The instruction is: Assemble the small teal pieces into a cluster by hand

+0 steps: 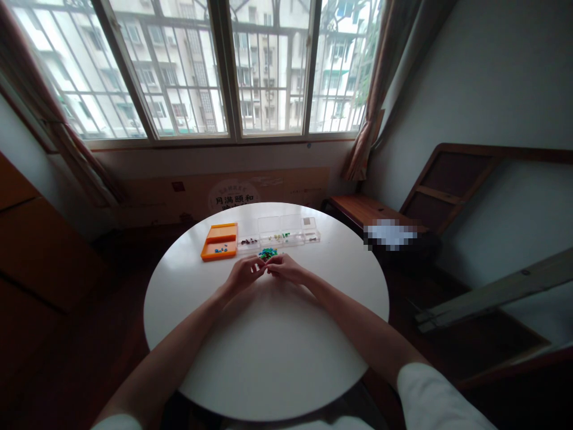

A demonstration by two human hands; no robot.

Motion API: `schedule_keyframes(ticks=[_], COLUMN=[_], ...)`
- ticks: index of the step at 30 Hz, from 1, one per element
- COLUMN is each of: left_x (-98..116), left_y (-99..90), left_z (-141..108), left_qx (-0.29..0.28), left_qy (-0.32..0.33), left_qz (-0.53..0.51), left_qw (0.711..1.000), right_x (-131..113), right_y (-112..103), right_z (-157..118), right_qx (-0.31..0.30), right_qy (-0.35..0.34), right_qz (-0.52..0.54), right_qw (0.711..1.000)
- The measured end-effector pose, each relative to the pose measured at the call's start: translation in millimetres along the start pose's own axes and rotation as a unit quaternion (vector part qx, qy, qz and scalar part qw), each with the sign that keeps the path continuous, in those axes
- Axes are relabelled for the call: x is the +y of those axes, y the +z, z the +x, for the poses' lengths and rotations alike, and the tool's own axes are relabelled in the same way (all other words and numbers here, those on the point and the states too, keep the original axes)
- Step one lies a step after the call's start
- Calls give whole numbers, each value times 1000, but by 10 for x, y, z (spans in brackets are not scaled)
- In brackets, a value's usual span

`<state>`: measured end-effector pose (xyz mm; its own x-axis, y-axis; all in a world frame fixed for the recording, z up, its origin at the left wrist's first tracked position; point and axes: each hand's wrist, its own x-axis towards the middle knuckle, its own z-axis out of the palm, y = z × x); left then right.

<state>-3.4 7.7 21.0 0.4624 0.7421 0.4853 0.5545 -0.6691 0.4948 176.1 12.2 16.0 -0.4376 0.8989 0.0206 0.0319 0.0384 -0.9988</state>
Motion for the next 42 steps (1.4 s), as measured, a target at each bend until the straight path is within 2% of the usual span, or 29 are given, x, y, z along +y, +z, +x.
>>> schedule_keyframes(ticks=[11,23,42], left_x=[7,-8,-11], left_y=[-11,-4,-5], left_z=[-2,-3,-2], left_qx=[0,32,21], left_qy=[-4,-20,-15], left_qz=[10,40,33], left_qw=[1000,998,999], right_x=[1,17,18], right_y=[-7,-5,-8], right_z=[-3,13,14], right_qx=[-2,-1,-3], right_qy=[1,-9,-6], right_qz=[6,16,28], right_qw=[1000,1000,1000])
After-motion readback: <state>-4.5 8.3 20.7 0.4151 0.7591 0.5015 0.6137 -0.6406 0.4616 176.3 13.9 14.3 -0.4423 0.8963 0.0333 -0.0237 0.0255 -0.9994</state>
